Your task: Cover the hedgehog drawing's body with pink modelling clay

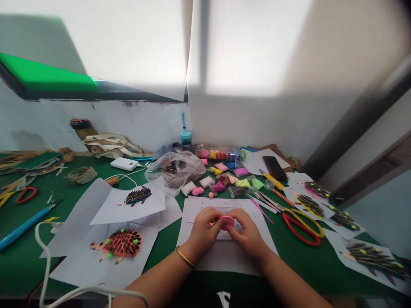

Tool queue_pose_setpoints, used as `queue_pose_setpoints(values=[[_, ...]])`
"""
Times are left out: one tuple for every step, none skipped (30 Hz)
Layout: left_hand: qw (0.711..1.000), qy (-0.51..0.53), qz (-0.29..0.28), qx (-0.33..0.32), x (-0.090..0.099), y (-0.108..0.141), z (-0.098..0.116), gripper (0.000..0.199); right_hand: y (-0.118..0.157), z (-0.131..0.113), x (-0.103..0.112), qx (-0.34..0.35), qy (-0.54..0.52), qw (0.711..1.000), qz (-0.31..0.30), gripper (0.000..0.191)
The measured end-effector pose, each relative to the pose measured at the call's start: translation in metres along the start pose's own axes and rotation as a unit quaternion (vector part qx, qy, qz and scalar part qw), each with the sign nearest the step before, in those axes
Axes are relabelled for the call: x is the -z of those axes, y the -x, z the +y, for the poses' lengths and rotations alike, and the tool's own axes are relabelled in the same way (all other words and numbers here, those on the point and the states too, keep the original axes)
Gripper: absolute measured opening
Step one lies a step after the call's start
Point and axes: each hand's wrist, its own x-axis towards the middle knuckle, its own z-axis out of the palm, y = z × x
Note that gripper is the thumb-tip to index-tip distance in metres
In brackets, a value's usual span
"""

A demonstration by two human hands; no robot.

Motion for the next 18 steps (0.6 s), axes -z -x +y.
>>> queue_pose_setpoints(values=[[1.000,0.002,0.000,-0.001,0.0001,-0.0001,0.0007,0.017,-0.0007,-0.0005,0.0002,0.006,0.000,1.000,-0.008,0.014],[1.000,0.003,-0.001,-0.003,0.0001,-0.0002,0.0012,0.018,-0.0012,-0.0007,0.0004,0.011,-0.001,1.000,-0.012,0.015],[1.000,0.003,-0.003,-0.005,0.0000,-0.0002,0.0015,0.019,-0.0015,-0.0007,0.0005,0.013,-0.002,1.000,-0.012,0.015],[1.000,0.002,-0.004,-0.008,-0.0002,-0.0003,0.0016,0.021,-0.0015,-0.0004,0.0006,0.011,-0.003,1.000,-0.008,0.017],[1.000,0.002,-0.003,-0.013,-0.0003,-0.0003,0.0016,0.021,-0.0013,0.0000,0.0006,0.006,-0.003,1.000,-0.003,0.017],[1.000,0.001,-0.001,-0.018,-0.0005,-0.0003,0.0015,0.022,-0.0009,0.0005,0.0005,0.001,-0.003,1.000,0.004,0.018],[1.000,0.000,0.001,-0.022,-0.0006,-0.0002,0.0013,0.020,-0.0004,0.0012,0.0003,-0.002,-0.003,1.000,0.008,0.018],[1.000,-0.001,0.003,-0.026,-0.0008,0.0000,0.0011,0.015,0.0001,0.0018,0.0000,-0.002,-0.003,1.000,0.011,0.017],[1.000,-0.003,0.003,-0.030,-0.0009,0.0002,0.0008,0.012,0.0006,0.0024,-0.0004,0.002,-0.001,1.000,0.013,0.016],[0.999,-0.006,0.000,-0.033,-0.0010,0.0006,0.0007,0.018,0.0009,0.0029,-0.0008,0.007,0.004,1.000,0.013,0.014],[0.999,-0.010,-0.006,-0.037,-0.0010,0.0010,0.0006,0.023,0.0010,0.0032,-0.0013,0.012,0.010,1.000,0.009,0.011],[0.999,-0.014,-0.013,-0.040,-0.0010,0.0013,0.0007,0.024,0.0009,0.0033,-0.0018,0.016,0.018,1.000,0.006,0.010],[0.999,-0.018,-0.020,-0.042,-0.0009,0.0017,0.0010,0.019,0.0006,0.0032,-0.0021,0.018,0.024,1.000,0.004,0.009],[0.999,-0.023,-0.025,-0.041,-0.0007,0.0019,0.0014,0.012,0.0003,0.0030,-0.0022,0.018,0.027,0.999,0.002,0.009],[0.998,-0.026,-0.028,-0.040,-0.0004,0.0021,0.0020,0.010,-0.0001,0.0026,-0.0022,0.016,0.026,1.000,0.002,0.010],[0.999,-0.028,-0.027,-0.039,-0.0001,0.0021,0.0026,0.012,-0.0004,0.0021,-0.0020,0.014,0.022,1.000,0.005,0.012],[0.999,-0.028,-0.024,-0.038,0.0003,0.0021,0.0033,0.012,-0.0006,0.0017,-0.0017,0.012,0.015,1.000,0.008,0.013],[0.999,-0.027,-0.021,-0.039,0.0005,0.0021,0.0039,0.011,-0.0006,0.0014,-0.0013,0.012,0.006,1.000,0.010,0.014]])
